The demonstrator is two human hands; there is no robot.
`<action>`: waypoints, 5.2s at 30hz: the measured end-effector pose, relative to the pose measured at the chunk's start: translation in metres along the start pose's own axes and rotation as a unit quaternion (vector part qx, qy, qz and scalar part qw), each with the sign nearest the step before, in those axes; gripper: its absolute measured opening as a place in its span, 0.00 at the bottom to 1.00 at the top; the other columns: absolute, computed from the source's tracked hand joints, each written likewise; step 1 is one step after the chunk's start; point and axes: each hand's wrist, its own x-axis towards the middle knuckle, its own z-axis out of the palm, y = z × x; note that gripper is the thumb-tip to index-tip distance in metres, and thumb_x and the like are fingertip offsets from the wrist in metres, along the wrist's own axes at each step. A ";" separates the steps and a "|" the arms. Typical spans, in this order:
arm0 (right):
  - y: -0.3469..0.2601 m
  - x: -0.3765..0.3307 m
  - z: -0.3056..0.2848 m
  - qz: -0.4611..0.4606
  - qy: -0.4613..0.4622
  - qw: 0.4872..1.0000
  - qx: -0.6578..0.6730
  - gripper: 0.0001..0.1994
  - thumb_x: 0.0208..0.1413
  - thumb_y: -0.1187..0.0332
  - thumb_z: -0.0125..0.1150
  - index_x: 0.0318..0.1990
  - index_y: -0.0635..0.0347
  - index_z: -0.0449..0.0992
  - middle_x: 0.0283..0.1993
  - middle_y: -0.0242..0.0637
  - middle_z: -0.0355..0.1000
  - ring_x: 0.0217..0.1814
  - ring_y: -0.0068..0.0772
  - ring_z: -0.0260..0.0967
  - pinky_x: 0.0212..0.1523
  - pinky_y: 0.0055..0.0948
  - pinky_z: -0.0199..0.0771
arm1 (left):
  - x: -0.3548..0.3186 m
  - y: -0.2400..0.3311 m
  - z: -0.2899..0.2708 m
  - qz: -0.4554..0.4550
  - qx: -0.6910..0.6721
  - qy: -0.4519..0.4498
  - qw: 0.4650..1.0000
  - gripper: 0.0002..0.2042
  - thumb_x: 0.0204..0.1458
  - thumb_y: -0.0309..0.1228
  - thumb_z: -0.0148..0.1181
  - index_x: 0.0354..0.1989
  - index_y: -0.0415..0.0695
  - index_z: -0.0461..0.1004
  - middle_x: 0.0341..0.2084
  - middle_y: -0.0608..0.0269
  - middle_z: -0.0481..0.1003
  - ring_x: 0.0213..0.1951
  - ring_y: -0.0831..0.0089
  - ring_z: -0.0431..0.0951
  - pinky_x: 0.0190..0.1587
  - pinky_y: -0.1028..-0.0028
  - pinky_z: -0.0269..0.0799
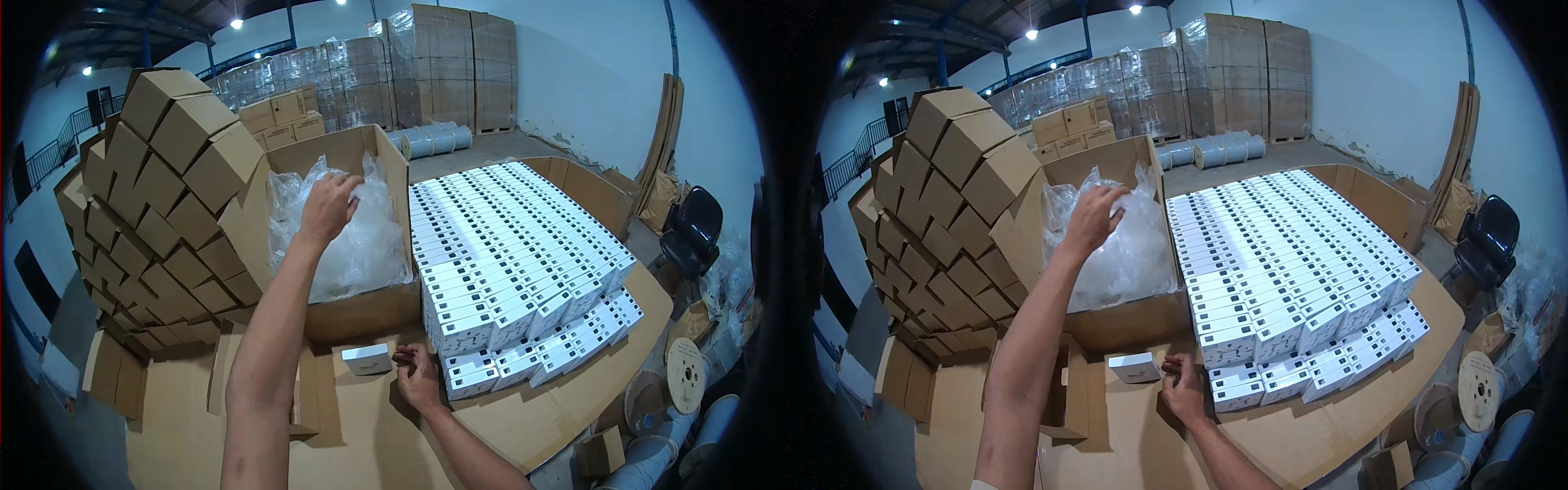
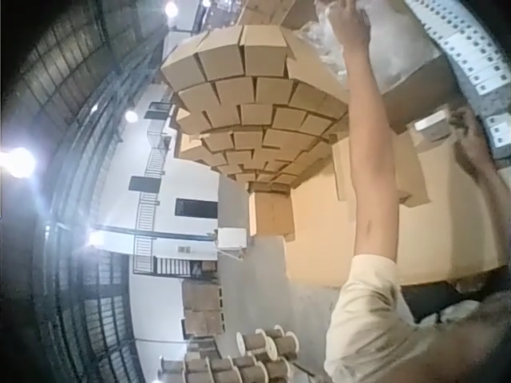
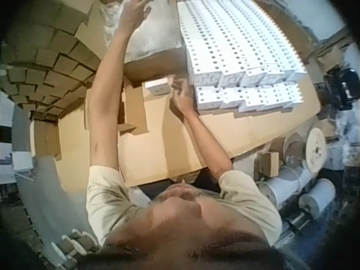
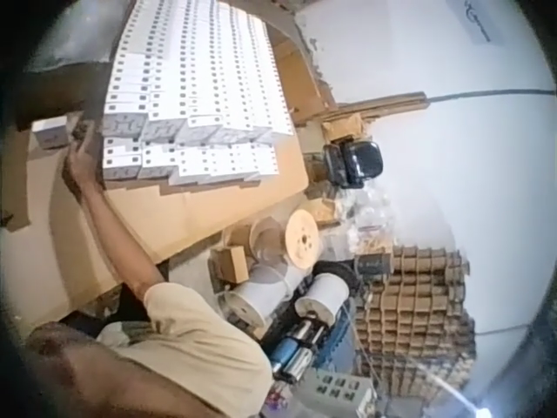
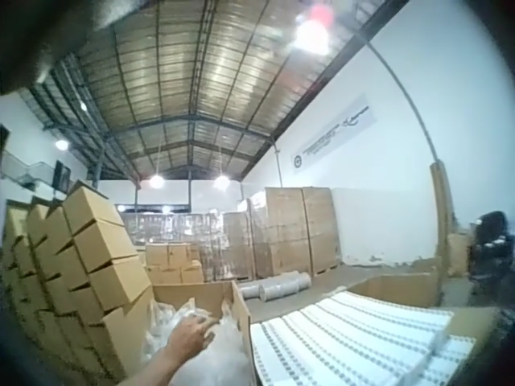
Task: Insert smaller retail boxes into bubble-wrap sleeves and place them into larger shipping cartons.
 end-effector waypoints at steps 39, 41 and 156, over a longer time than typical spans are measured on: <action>-0.056 -0.061 -0.008 0.004 -0.081 0.997 -0.019 0.15 0.61 0.63 0.62 0.47 0.65 0.72 0.33 0.41 0.76 0.30 0.27 0.73 0.34 0.29 0.74 | -0.321 0.245 -0.031 -0.534 -0.466 0.088 0.700 0.15 0.65 0.34 0.57 0.38 0.31 0.78 0.33 0.65 0.72 0.29 0.80 0.71 0.33 0.78 0.68; -0.046 -0.060 -0.004 -0.022 -0.055 0.996 -0.061 0.14 0.60 0.64 0.64 0.45 0.67 0.73 0.30 0.41 0.76 0.28 0.29 0.73 0.32 0.30 0.74 | -0.333 0.236 -0.029 -0.521 -0.408 0.040 0.748 0.17 0.67 0.36 0.53 0.35 0.33 0.77 0.27 0.68 0.71 0.27 0.82 0.68 0.31 0.80 0.65; -0.075 -0.041 -0.015 -0.277 0.074 0.935 -0.207 0.16 0.52 0.71 0.69 0.49 0.57 0.77 0.55 0.42 0.70 0.53 0.41 0.68 0.51 0.37 0.67 | -0.320 0.228 -0.043 -0.548 -0.436 0.103 0.706 0.10 0.67 0.33 0.55 0.36 0.39 0.75 0.23 0.77 0.67 0.25 0.89 0.62 0.26 0.83 0.57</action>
